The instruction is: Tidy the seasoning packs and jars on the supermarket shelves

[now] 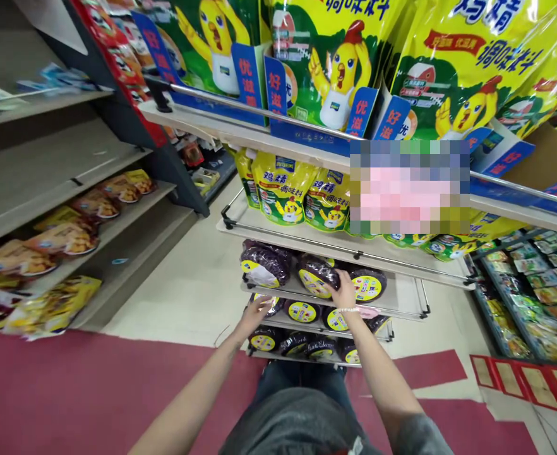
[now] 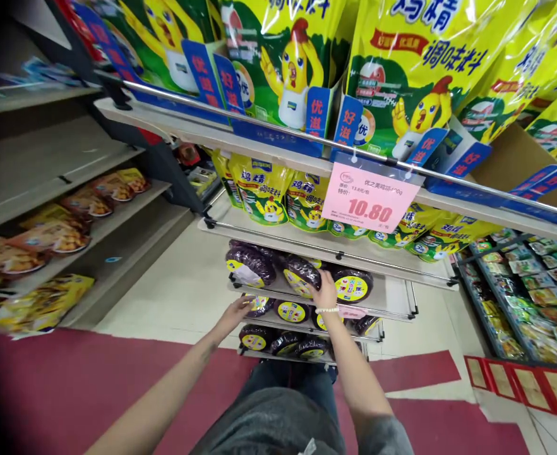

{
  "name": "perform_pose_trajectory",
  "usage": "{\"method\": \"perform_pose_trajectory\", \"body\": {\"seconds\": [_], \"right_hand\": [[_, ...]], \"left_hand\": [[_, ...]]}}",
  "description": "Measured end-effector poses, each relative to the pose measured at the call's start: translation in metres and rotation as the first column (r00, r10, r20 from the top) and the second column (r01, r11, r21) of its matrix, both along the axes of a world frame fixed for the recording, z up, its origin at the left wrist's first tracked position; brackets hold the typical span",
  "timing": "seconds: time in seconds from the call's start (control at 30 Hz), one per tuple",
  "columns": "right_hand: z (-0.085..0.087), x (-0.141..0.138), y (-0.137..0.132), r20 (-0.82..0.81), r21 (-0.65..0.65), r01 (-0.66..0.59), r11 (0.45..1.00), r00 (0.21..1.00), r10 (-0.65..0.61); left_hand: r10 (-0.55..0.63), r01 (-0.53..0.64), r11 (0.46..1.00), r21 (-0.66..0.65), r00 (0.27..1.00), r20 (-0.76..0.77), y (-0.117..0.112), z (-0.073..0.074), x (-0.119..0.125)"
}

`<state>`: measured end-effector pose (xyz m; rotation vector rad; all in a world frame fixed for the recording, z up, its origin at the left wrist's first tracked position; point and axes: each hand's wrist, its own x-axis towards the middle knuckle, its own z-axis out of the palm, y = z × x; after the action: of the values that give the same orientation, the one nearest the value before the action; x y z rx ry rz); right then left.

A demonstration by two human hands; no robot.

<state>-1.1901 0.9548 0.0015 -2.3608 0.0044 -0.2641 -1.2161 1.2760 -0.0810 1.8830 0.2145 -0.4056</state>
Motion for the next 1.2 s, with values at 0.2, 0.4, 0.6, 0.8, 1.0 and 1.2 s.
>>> {"method": "perform_pose_trajectory", "body": {"seconds": [0.2, 0.4, 0.6, 0.8, 1.0, 1.2], "right_hand": [[-0.015, -0.06, -0.026, -0.313, 0.747, 0.328, 0.579, 0.941, -0.128], [-0.031, -0.088, -0.029, -0.45, 0.841, 0.408, 0.356, 0.892, 0.039], [-0.016, -0.094, -0.026, 0.21, 0.388, -0.113, 0.915, 0.977, 0.032], [-0.014, -0.102, -0.016, 0.606, -0.247, -0.045, 0.968, 0.773, 0.19], [-0.035, -0.096, -0.005, 0.136, 0.458, -0.016, 0.889, 0.989, -0.052], [-0.027, -0.061, -0.012, -0.23, 0.623, 0.23, 0.747, 0.967, -0.106]], "left_hand": [[-0.153, 0.036, 0.914, -0.405, 0.953, -0.262, -0.094, 0.037, -0.001], [-0.071, -0.041, 0.864, -0.501, 0.977, -0.201, -0.105, 0.071, -0.002], [-0.212, 0.255, 0.937, -0.238, 0.959, 0.19, -0.076, 0.064, 0.021], [-0.153, 0.21, 0.95, -0.23, 0.958, 0.241, -0.071, 0.037, 0.015], [-0.08, 0.107, 0.951, -0.292, 0.991, 0.104, -0.078, 0.036, 0.008], [-0.024, 0.035, 0.995, -0.097, 0.994, 0.109, -0.084, 0.039, 0.018]]}}
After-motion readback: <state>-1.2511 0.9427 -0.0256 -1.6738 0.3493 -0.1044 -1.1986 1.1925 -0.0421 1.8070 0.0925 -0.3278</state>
